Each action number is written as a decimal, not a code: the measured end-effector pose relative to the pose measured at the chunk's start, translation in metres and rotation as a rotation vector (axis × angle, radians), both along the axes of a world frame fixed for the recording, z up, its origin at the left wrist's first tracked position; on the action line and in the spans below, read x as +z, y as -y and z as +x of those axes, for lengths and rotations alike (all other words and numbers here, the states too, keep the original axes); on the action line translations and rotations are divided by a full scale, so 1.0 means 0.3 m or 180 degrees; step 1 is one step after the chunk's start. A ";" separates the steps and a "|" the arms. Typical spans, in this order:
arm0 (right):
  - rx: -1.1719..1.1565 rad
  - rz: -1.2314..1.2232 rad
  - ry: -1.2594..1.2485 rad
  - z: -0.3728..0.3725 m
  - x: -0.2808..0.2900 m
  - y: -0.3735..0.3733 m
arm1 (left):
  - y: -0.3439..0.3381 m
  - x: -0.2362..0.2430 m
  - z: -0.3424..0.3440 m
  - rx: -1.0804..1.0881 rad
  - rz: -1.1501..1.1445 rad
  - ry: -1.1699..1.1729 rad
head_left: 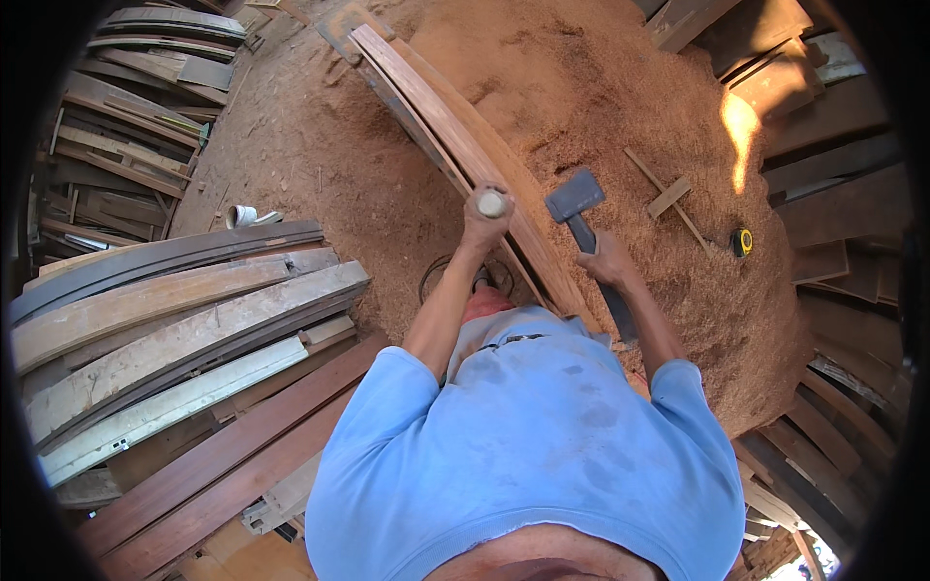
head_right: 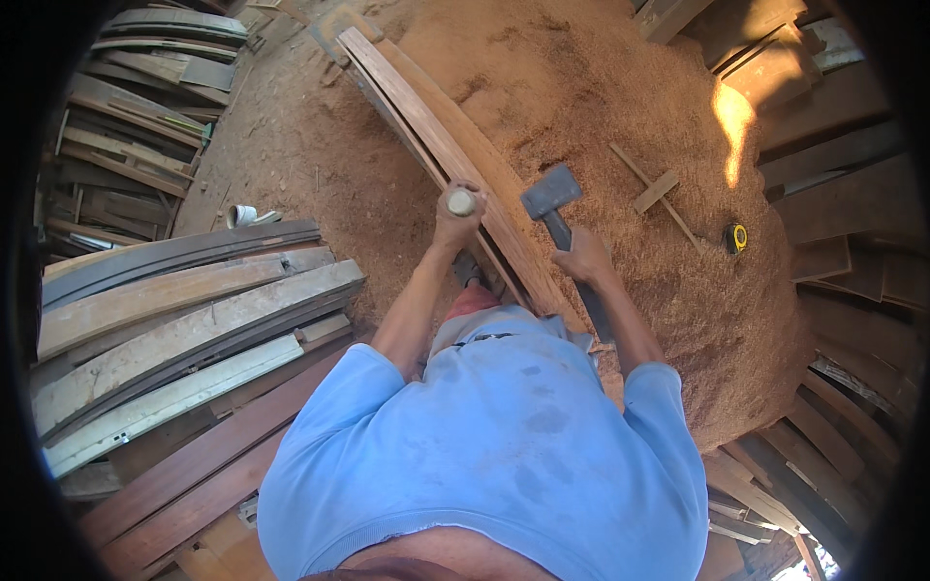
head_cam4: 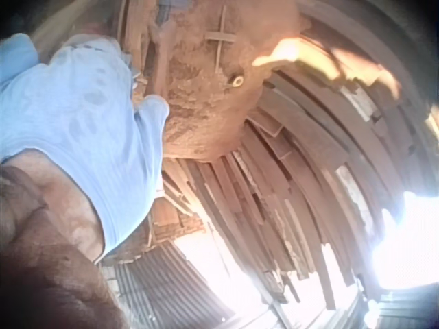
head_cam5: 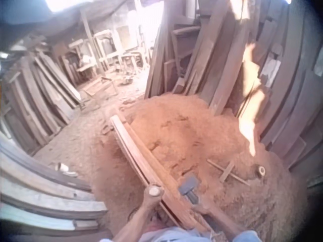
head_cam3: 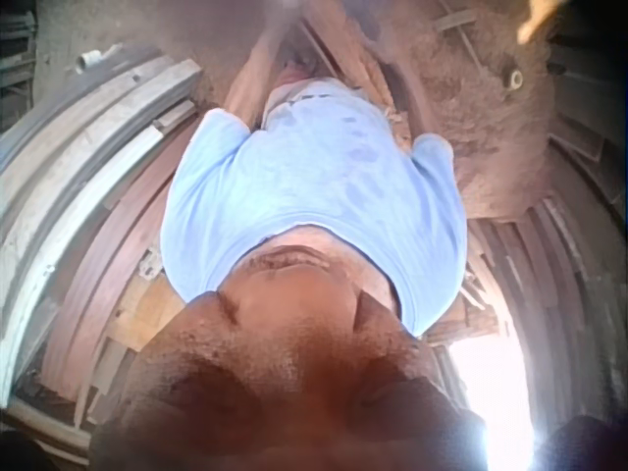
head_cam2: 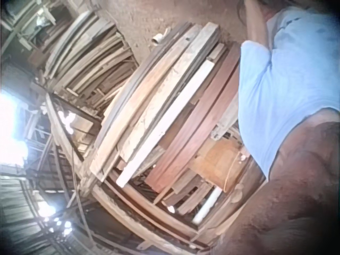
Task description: The person uses a chisel and a mallet to shape the edges of a wooden plank on a workbench. They then use a hand saw to cut the plank and a power sander to smooth the surface. The person handles the wood and tools directly to refine the plank's dimensions and finish.
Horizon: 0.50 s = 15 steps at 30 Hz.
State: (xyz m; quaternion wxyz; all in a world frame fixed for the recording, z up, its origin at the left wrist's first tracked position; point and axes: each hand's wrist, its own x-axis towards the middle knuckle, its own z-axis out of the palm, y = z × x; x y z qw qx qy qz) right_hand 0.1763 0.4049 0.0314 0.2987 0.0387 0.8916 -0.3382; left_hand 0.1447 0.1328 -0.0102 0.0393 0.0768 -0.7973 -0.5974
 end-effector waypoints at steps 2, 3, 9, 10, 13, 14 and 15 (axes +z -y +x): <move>0.0231 0.0213 0.0100 0.016 -0.115 -0.048 | 0.009 -0.006 0.008 -0.0300 0.0199 -0.0056; 0.0329 0.0415 0.0214 0.023 -0.169 -0.066 | 0.017 -0.008 0.006 -0.0396 0.0307 -0.0121; -0.0046 0.0602 0.0656 0.066 -0.331 -0.094 | 0.092 0.008 -0.075 -0.0506 0.1214 0.0672; 0.0076 0.0744 0.0578 0.073 -0.326 -0.085 | 0.097 0.013 -0.090 -0.0399 0.1427 0.0502; 0.0173 0.1093 0.0127 0.094 -0.263 -0.033 | 0.088 0.023 -0.085 -0.0181 0.1457 0.0422; 0.0170 0.0872 -0.0161 0.105 -0.228 -0.015 | 0.082 0.024 -0.076 0.0015 0.1299 0.0555; 0.0149 0.0644 -0.0491 0.115 -0.192 0.008 | 0.073 0.022 -0.065 0.0141 0.1243 0.0436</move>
